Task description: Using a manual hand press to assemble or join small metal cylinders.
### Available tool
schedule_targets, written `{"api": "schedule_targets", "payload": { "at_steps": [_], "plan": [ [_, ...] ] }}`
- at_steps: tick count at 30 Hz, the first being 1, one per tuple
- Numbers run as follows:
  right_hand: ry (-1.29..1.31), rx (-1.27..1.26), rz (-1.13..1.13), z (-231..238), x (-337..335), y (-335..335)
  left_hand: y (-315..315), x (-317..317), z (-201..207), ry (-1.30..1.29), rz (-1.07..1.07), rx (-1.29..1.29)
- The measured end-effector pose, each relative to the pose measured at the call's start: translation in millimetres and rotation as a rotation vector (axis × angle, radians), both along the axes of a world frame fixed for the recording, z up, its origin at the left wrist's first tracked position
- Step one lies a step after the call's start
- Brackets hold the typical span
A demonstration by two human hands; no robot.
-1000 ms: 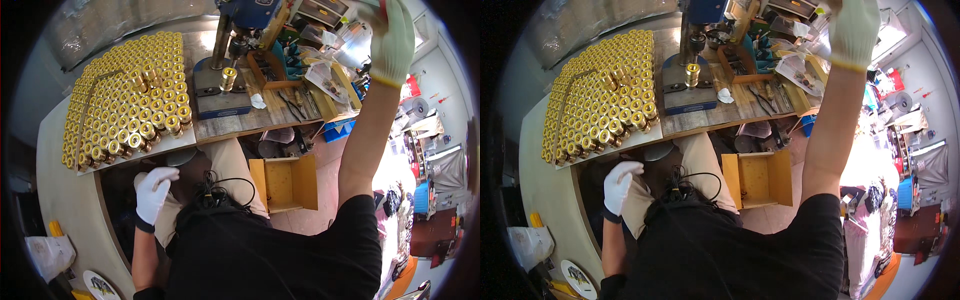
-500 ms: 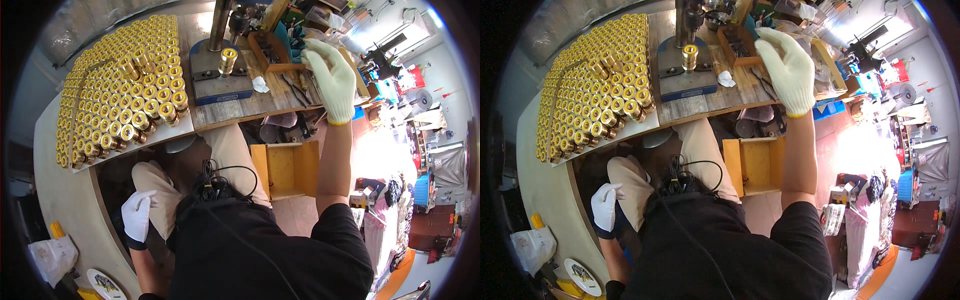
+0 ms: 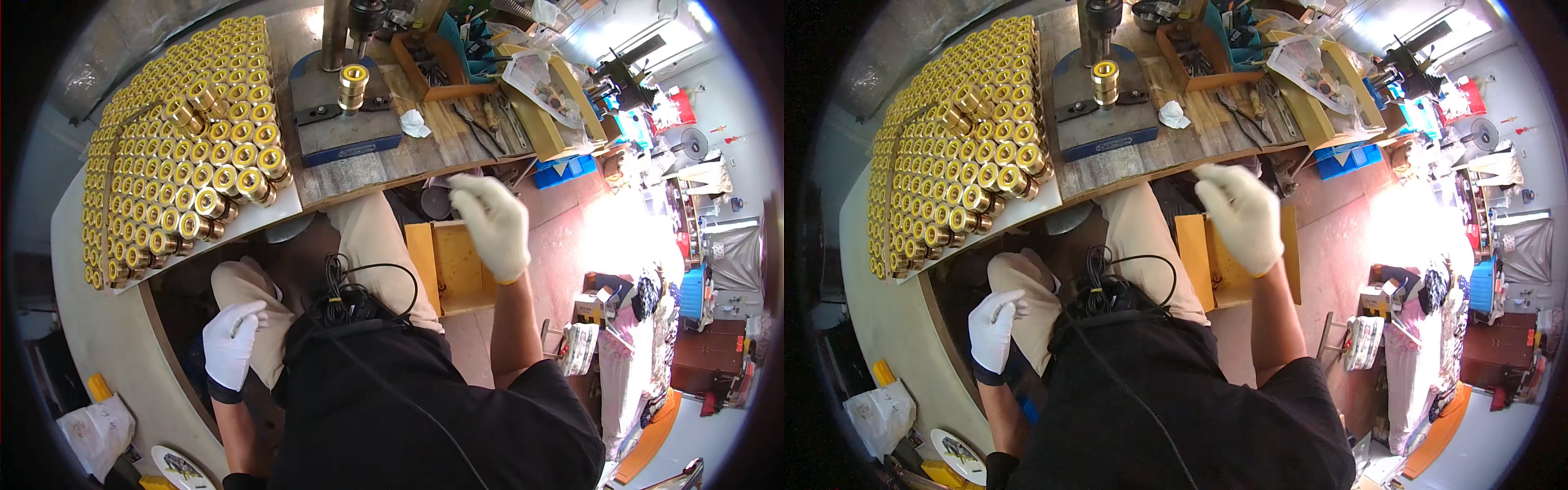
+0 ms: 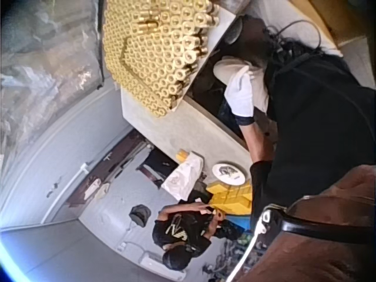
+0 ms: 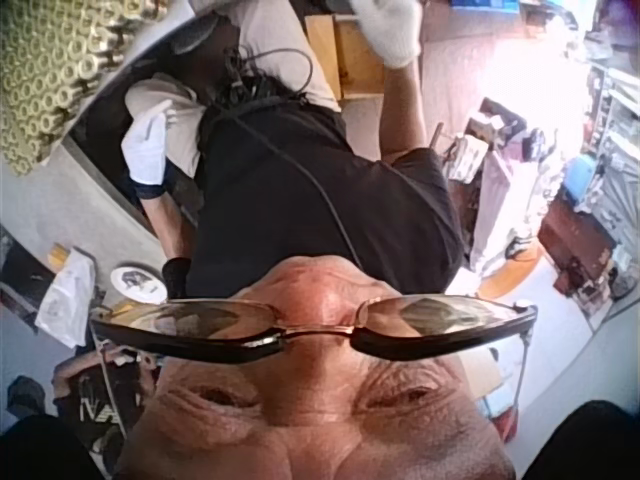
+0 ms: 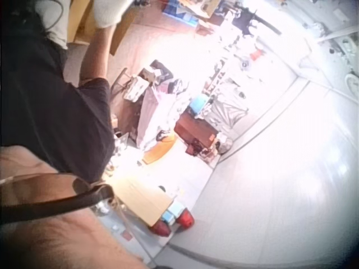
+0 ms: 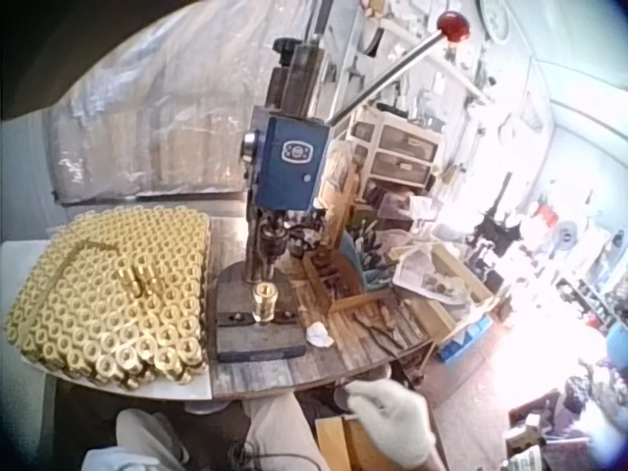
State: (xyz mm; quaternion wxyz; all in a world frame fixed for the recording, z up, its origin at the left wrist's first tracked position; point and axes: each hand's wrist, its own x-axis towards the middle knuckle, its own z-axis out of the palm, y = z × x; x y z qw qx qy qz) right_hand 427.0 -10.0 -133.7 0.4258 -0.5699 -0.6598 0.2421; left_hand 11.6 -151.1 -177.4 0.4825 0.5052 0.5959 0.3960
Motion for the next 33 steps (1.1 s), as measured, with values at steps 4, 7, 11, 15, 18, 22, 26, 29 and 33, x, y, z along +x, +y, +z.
{"api": "schedule_targets", "payload": {
  "at_steps": [4, 7, 11, 15, 18, 22, 26, 29, 33],
  "plan": [
    [-0.081, -0.101, 0.117, -18.2, -30.4, -2.6, -8.3, 0.8, 7.0, 0.108, 0.004, -0.002],
    [-0.142, 0.045, 0.233, -29.2, -41.1, 6.9, -6.7, -1.8, 10.8, 0.392, -0.014, 0.033],
    [-0.121, -0.116, 0.230, -11.8, -51.4, 3.6, 2.4, -1.3, 13.0, 0.326, 0.000, 0.060],
    [-0.161, -0.141, 0.293, -15.7, -70.0, 8.0, -13.5, -7.4, 8.4, 0.233, 0.075, -0.017],
    [-0.162, -0.170, 0.304, -7.8, -74.4, 4.9, -19.7, -9.8, 8.6, 0.234, 0.066, 0.009],
    [-0.188, -0.132, 0.405, -21.7, -84.7, -2.0, -21.2, -13.6, 1.8, 0.207, 0.045, 0.000],
    [-0.223, -0.197, 0.448, -30.1, -86.8, -5.5, -20.0, -12.3, 3.4, 0.217, 0.032, -0.009],
    [-0.254, -0.128, 0.446, -30.5, -80.9, -3.6, -20.5, -12.1, 2.3, 0.189, 0.041, -0.008],
    [-0.251, -0.104, 0.389, -19.6, -76.3, 6.6, -11.3, -10.0, 0.9, 0.269, 0.044, 0.038]
  ]
}}
